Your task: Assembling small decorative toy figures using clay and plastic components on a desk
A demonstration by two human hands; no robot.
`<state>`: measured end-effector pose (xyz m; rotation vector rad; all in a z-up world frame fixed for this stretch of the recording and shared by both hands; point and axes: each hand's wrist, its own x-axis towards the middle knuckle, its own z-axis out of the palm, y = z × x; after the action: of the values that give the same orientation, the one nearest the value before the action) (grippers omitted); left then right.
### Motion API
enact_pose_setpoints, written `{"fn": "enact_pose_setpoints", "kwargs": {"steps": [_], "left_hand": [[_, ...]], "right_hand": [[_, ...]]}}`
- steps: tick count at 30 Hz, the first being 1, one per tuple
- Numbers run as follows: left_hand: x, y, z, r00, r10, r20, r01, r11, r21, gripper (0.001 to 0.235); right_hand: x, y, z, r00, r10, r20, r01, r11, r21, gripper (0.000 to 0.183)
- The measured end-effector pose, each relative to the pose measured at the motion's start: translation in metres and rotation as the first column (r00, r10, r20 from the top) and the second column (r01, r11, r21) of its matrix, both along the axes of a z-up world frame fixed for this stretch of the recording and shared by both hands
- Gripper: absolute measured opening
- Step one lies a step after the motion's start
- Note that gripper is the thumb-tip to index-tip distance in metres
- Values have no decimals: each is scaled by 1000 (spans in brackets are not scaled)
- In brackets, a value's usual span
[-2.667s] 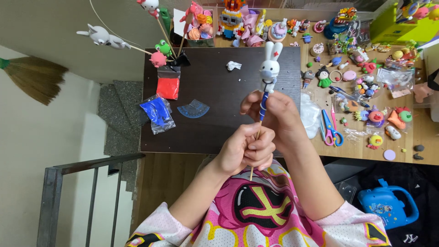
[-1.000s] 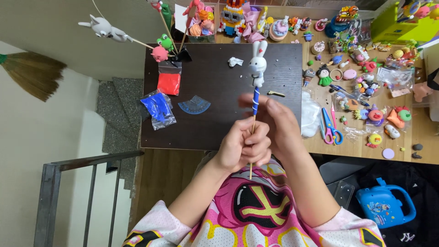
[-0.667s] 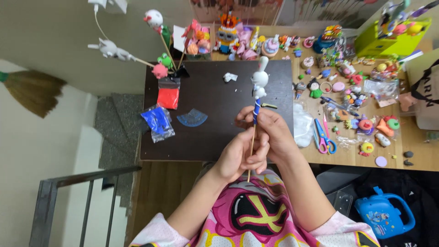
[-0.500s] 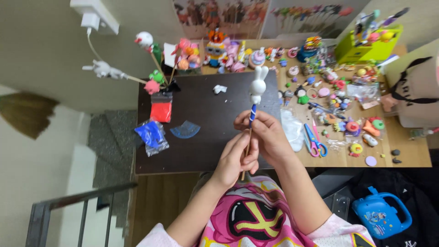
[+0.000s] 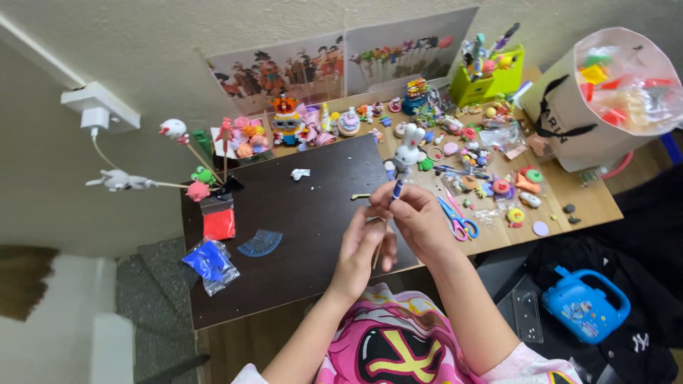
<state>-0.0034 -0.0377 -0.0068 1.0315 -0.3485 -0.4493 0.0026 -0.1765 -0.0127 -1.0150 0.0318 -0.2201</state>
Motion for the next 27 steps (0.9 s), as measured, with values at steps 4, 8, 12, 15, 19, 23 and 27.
{"fn": "enact_pose_setpoints", "kwargs": {"steps": [4, 8, 12, 15, 19, 23, 27], "left_hand": [[7, -5, -15, 999, 5, 36, -8, 996, 89, 18], [16, 0, -12, 1000, 14, 25, -19, 984, 177, 16], [31, 17, 8, 950, 92, 300, -190, 929, 316, 8], [38, 28, 2, 955, 36, 294, -151, 913, 379, 11], [39, 46, 2, 973, -50, 225, -40, 926, 376, 15], [56, 71, 3, 979, -173, 110, 142, 959, 245, 25], [77, 100, 21, 909, -376, -180, 381, 925, -9, 53]], "right_hand": [[-2, -20, -30, 999, -53, 7, 53, 998, -28, 27], [-16, 1, -10, 985, -168, -48, 161, 980, -117, 42], [-52, 26, -15, 920, -318, -227, 180, 860, -477, 42], [-71, 69, -7, 907, -355, -225, 249, 885, -393, 35], [-68, 99, -10, 851, -491, -189, 367, 812, -454, 22], [-69, 126, 8, 882, -418, -218, 332, 879, -342, 21], [-76, 153, -1, 936, -251, -247, 240, 968, -73, 26]]}}
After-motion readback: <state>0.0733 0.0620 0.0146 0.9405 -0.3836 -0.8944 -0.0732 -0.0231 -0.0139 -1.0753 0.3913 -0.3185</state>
